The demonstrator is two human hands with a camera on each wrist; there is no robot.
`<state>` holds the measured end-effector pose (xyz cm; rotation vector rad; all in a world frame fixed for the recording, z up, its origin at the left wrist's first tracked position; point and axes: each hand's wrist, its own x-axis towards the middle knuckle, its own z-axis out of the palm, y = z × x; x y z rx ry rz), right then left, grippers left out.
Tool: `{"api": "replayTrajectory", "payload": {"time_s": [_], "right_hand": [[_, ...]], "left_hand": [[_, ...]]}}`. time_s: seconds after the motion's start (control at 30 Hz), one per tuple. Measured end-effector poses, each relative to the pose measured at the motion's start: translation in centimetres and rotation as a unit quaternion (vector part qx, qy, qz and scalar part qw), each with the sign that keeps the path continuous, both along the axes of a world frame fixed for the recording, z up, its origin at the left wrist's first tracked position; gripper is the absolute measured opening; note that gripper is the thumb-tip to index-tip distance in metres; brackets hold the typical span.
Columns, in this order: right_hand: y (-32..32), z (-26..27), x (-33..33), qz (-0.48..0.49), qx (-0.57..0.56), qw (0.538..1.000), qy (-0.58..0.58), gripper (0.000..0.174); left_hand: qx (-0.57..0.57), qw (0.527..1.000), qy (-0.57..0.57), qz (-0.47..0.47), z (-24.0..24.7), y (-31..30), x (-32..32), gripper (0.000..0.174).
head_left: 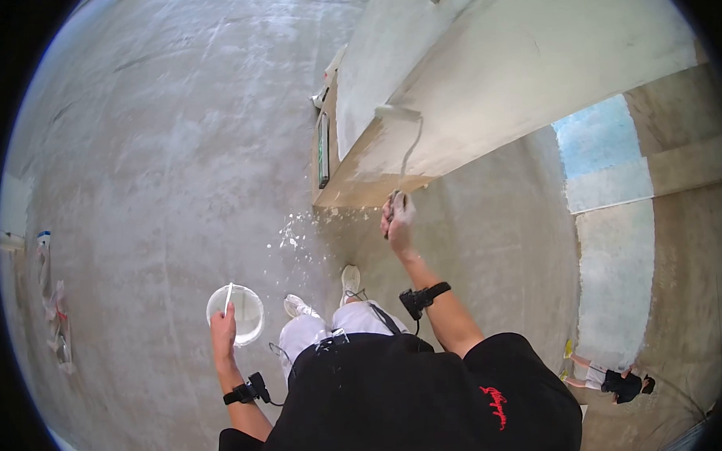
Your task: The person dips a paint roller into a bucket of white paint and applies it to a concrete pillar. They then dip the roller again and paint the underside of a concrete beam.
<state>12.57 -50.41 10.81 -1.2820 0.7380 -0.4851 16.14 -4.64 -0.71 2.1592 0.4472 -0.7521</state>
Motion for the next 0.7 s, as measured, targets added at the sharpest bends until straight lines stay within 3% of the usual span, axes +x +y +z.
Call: {"api": "replayTrajectory", "payload": {"time_s": [0.2, 0.47, 0.53, 0.7], "right_hand": [[-3.7, 2.3, 1.0, 0.080, 0.063, 0.993, -0.062, 0.034], [-3.8, -2.8, -0.8, 0.089, 0.163, 0.979, 0.079, 0.030], [-3.7, -2.2, -0.6, 0.090, 0.157, 0.981, 0.064, 0.031], [-2.1, 3.7, 0.5, 0.083, 0.136, 0.987, 0.029, 0.032]], "left_hand": [[0.020, 0.998, -0.053, -0.018, -1.6, 0.2, -0.2, 0.053], [-0.014, 1.000, -0.012, -0.008, 0.1, -0.4, 0.0, 0.059], [-0.001, 0.997, -0.072, -0.023, -0.9, -0.2, 0.0, 0.055], [-0.001, 1.000, -0.020, -0.004, 0.1, -0.6, -0.2, 0.059]]}}
